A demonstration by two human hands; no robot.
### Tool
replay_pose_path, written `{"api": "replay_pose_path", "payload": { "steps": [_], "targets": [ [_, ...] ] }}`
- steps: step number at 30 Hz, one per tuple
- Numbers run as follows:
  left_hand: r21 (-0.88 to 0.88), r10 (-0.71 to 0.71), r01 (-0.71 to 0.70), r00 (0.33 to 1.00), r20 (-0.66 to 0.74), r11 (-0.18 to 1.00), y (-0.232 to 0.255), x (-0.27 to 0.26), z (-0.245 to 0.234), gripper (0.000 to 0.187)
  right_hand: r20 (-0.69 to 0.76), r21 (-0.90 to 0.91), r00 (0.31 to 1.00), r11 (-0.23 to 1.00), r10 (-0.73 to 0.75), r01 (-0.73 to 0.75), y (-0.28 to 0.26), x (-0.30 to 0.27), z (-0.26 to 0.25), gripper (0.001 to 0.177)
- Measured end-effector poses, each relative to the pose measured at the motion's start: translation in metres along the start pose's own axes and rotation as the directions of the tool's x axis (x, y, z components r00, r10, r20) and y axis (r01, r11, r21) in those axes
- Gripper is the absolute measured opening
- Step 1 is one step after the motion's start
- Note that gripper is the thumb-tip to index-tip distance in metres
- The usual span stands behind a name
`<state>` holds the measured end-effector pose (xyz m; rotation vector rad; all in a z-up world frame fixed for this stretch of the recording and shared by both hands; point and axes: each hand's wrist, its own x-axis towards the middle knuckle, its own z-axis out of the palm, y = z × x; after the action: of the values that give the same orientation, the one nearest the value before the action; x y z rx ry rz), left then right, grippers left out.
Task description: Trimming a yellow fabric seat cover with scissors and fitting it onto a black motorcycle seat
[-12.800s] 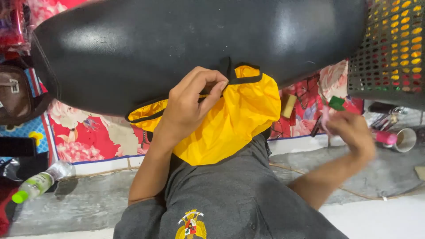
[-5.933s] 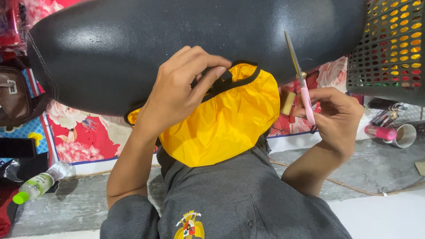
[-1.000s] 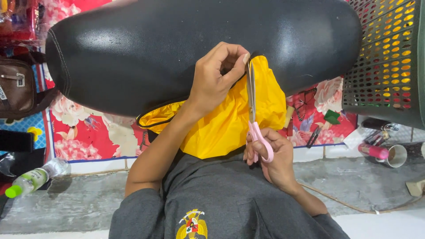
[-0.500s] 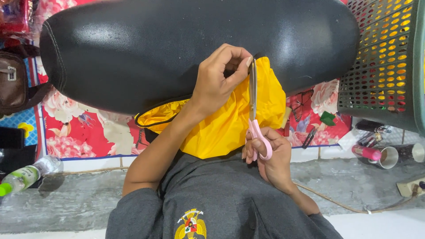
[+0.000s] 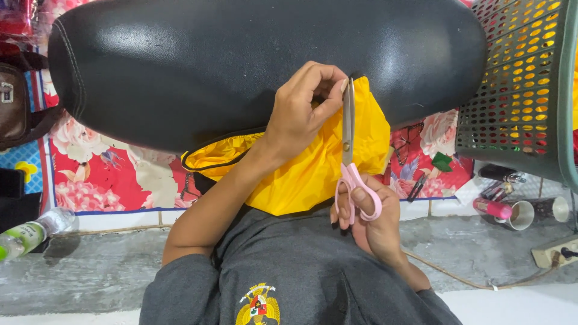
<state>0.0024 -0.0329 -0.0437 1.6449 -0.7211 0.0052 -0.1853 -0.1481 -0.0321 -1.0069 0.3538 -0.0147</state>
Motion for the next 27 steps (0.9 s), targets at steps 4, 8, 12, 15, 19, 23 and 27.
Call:
{"api": "replay_pose_path", "payload": {
  "steps": [4, 8, 12, 15, 19, 23, 27],
  "targets": [
    [0.031, 0.026, -0.026, 1.000, -0.001, 0.999, 0.001, -0.001, 0.002, 0.010, -0.033, 0.050, 0.998, 0.997, 0.060, -0.058, -0.008, -0.002, 0.002, 0.037],
    [0.018, 0.051, -0.050, 0.997, -0.059, 0.999, -0.005, -0.002, 0.007, 0.007, -0.033, 0.092, 0.999, 0.995, 0.031, -0.028, -0.004, -0.003, -0.003, 0.035],
    [-0.019, 0.043, -0.045, 0.995, -0.087, 0.999, -0.009, -0.003, 0.009, 0.005, -0.052, 0.088, 0.999, 0.996, -0.012, 0.017, 0.001, -0.002, -0.008, 0.030],
    [-0.024, 0.038, -0.040, 0.995, -0.090, 0.999, -0.009, -0.003, 0.009, 0.005, -0.043, 0.083, 0.999, 0.997, 0.000, 0.004, -0.001, -0.002, -0.007, 0.030],
    [-0.017, 0.046, -0.047, 0.994, -0.098, 0.999, -0.011, -0.003, 0.010, 0.005, -0.043, 0.088, 0.999, 0.996, -0.013, 0.016, 0.003, -0.002, -0.013, 0.030],
    [-0.011, 0.050, -0.051, 0.992, -0.112, 0.999, -0.007, -0.002, 0.009, 0.004, -0.049, 0.075, 0.999, 0.997, -0.001, 0.005, 0.004, -0.002, -0.016, 0.028],
    [-0.022, 0.029, -0.032, 0.995, -0.098, 0.999, 0.007, 0.005, -0.004, 0.016, -0.013, 0.060, 0.999, 0.997, 0.047, -0.046, -0.013, -0.007, -0.004, 0.035]
  ]
}}
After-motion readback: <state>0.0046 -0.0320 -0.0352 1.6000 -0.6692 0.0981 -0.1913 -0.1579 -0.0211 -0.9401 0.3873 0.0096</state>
